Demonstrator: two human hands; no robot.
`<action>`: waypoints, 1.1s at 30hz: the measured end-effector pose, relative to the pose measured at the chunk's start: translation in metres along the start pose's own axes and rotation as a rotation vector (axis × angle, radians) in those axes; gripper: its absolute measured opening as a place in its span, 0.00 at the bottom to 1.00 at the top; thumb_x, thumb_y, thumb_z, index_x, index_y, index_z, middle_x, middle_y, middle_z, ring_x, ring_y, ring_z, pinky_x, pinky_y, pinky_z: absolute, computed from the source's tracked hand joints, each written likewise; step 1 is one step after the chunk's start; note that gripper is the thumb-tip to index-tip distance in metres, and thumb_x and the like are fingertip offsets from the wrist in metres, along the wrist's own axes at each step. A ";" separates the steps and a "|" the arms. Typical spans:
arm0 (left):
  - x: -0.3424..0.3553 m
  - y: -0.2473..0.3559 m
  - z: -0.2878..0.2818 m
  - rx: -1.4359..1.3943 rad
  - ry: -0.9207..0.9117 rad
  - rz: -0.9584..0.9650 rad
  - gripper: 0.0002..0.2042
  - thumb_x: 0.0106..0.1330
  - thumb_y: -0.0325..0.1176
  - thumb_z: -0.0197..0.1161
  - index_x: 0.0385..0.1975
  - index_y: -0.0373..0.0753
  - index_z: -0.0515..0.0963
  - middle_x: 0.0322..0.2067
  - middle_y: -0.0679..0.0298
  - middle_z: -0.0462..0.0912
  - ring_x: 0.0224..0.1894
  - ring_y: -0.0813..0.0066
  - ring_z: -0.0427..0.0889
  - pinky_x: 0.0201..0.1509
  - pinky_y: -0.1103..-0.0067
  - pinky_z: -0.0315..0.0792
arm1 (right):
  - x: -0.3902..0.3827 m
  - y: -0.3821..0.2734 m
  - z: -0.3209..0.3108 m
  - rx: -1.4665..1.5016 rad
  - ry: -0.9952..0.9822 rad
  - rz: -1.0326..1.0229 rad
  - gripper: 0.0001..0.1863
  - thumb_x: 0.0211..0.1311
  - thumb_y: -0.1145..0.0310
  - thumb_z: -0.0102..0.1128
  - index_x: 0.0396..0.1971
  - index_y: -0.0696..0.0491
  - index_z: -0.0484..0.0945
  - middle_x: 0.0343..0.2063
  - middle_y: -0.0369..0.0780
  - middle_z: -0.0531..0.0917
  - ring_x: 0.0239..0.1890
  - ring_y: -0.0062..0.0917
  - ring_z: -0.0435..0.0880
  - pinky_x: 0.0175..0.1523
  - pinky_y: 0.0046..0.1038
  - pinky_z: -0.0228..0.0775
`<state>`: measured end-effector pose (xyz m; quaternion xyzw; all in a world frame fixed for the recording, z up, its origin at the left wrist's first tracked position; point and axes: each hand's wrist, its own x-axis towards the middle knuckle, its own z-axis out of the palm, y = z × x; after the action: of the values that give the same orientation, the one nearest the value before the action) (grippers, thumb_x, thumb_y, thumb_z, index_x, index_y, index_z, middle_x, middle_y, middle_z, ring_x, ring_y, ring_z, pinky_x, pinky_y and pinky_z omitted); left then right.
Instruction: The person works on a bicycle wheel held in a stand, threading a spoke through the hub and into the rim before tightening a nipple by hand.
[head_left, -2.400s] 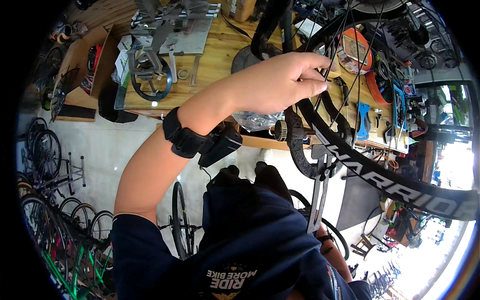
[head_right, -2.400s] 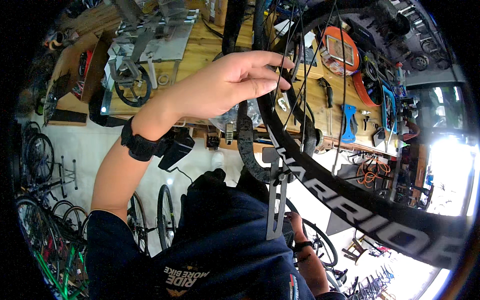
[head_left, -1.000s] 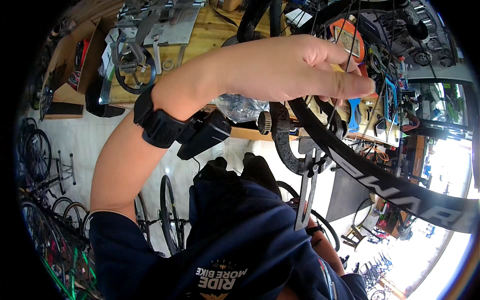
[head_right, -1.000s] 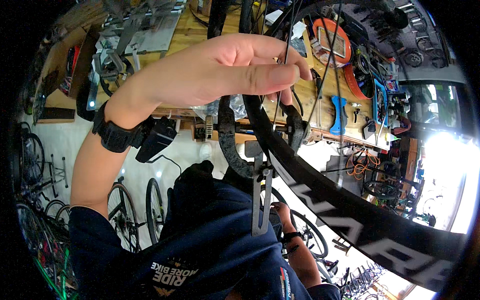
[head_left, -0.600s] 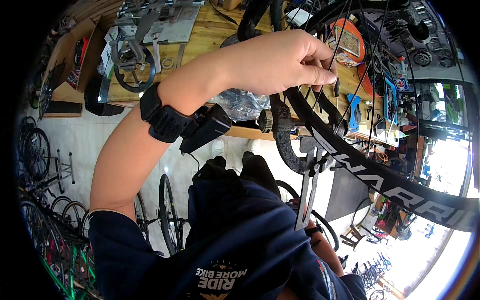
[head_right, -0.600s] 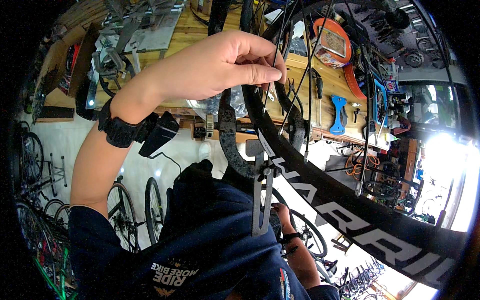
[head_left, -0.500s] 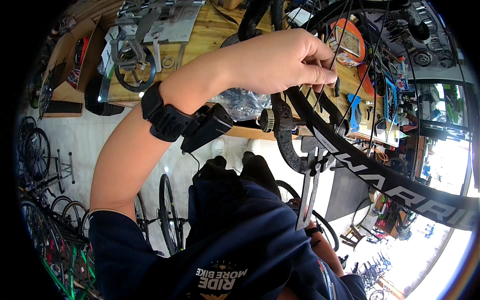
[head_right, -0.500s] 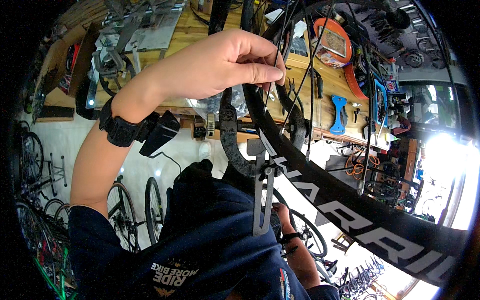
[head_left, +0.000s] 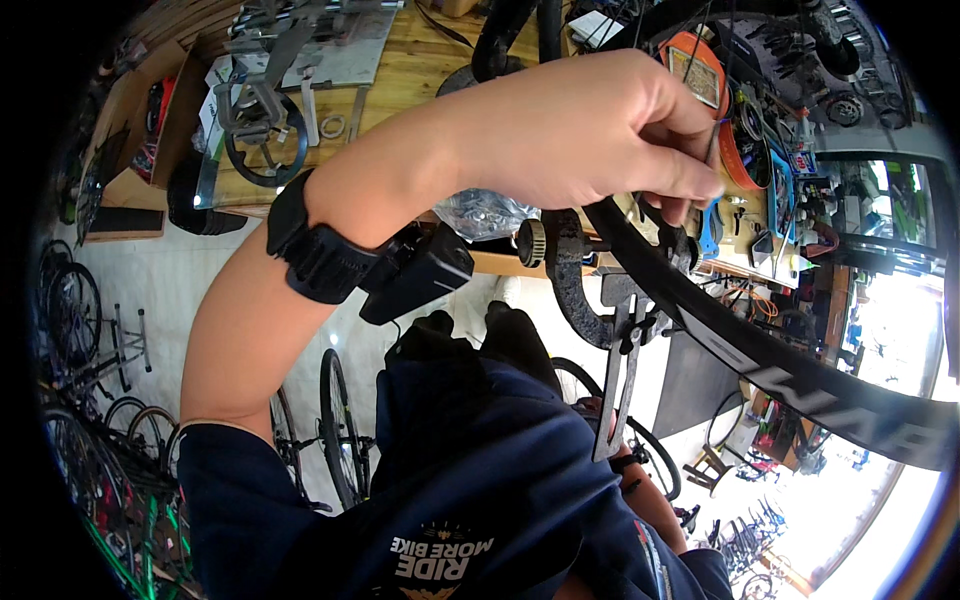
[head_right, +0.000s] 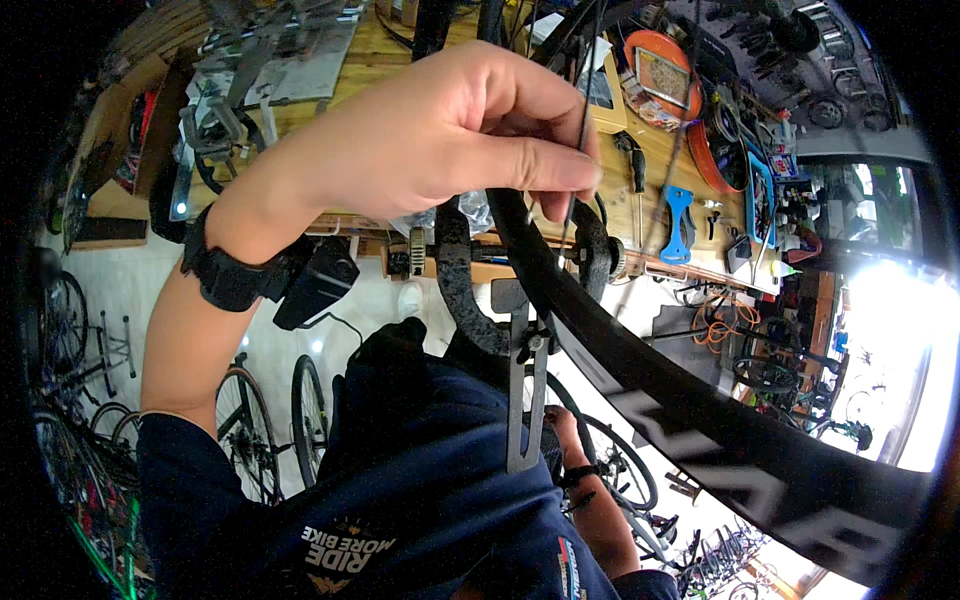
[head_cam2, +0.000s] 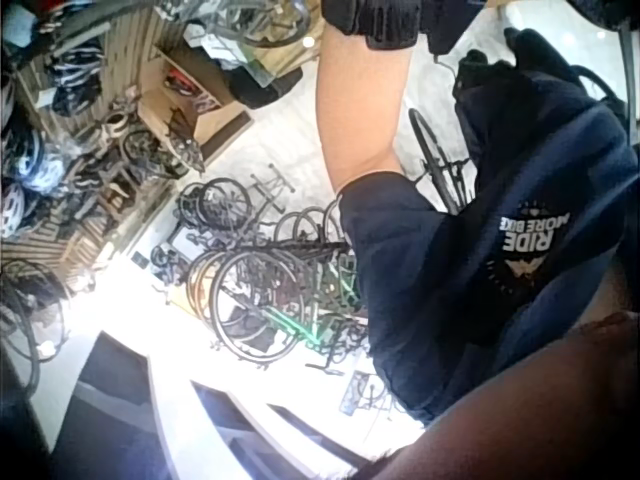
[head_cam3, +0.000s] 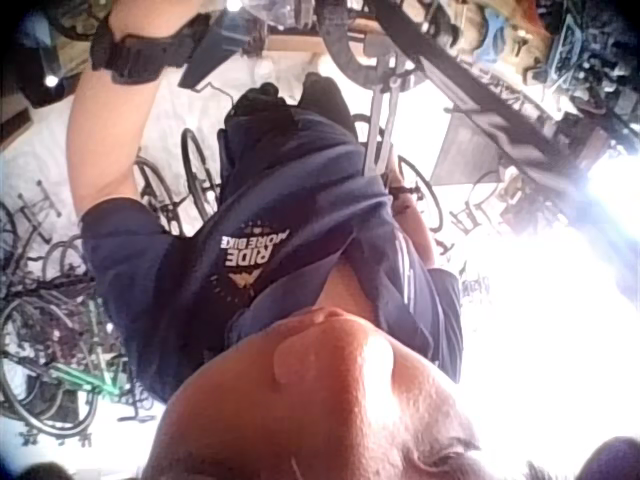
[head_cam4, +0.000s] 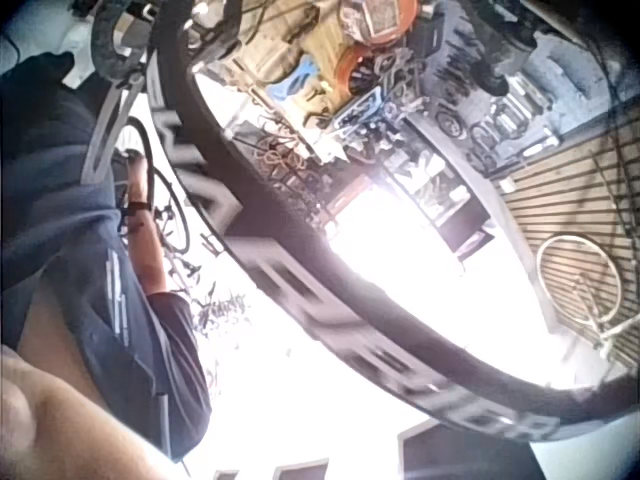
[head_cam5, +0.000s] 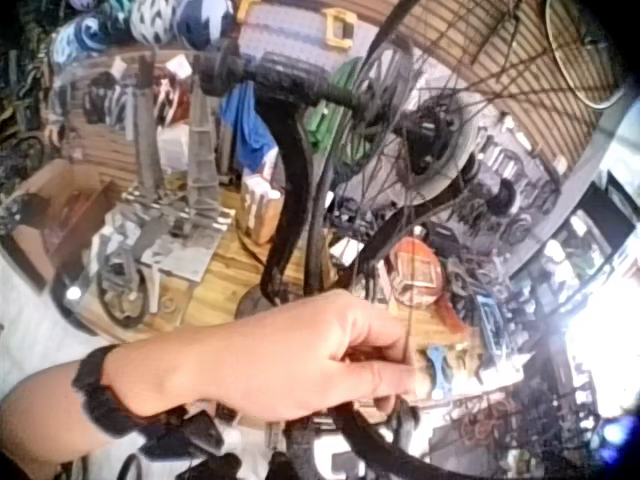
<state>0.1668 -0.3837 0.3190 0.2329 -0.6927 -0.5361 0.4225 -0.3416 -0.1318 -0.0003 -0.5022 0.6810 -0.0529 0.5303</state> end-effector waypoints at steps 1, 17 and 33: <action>0.001 0.003 0.002 -0.004 0.004 -0.035 0.11 0.71 0.36 0.62 0.34 0.33 0.81 0.27 0.68 0.83 0.32 0.83 0.80 0.41 0.83 0.72 | 0.002 0.006 0.001 0.003 0.023 -0.018 0.12 0.57 0.71 0.62 0.39 0.62 0.83 0.25 0.41 0.83 0.31 0.20 0.81 0.38 0.25 0.73; -0.004 -0.019 -0.010 0.204 0.069 -0.142 0.11 0.70 0.37 0.63 0.33 0.34 0.80 0.27 0.69 0.81 0.33 0.83 0.78 0.43 0.83 0.71 | 0.022 0.051 0.002 0.289 -0.148 0.127 0.11 0.59 0.71 0.60 0.36 0.63 0.83 0.30 0.42 0.87 0.35 0.24 0.86 0.41 0.27 0.77; -0.002 0.008 -0.005 0.128 -0.004 -0.039 0.10 0.70 0.35 0.63 0.33 0.33 0.81 0.26 0.68 0.83 0.32 0.84 0.80 0.41 0.84 0.72 | 0.001 -0.005 0.007 0.066 0.041 -0.030 0.12 0.59 0.71 0.60 0.39 0.63 0.84 0.30 0.41 0.87 0.34 0.22 0.86 0.40 0.25 0.76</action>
<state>0.1733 -0.3826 0.3262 0.2718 -0.7218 -0.4994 0.3947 -0.3332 -0.1319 -0.0015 -0.4935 0.6820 -0.0937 0.5316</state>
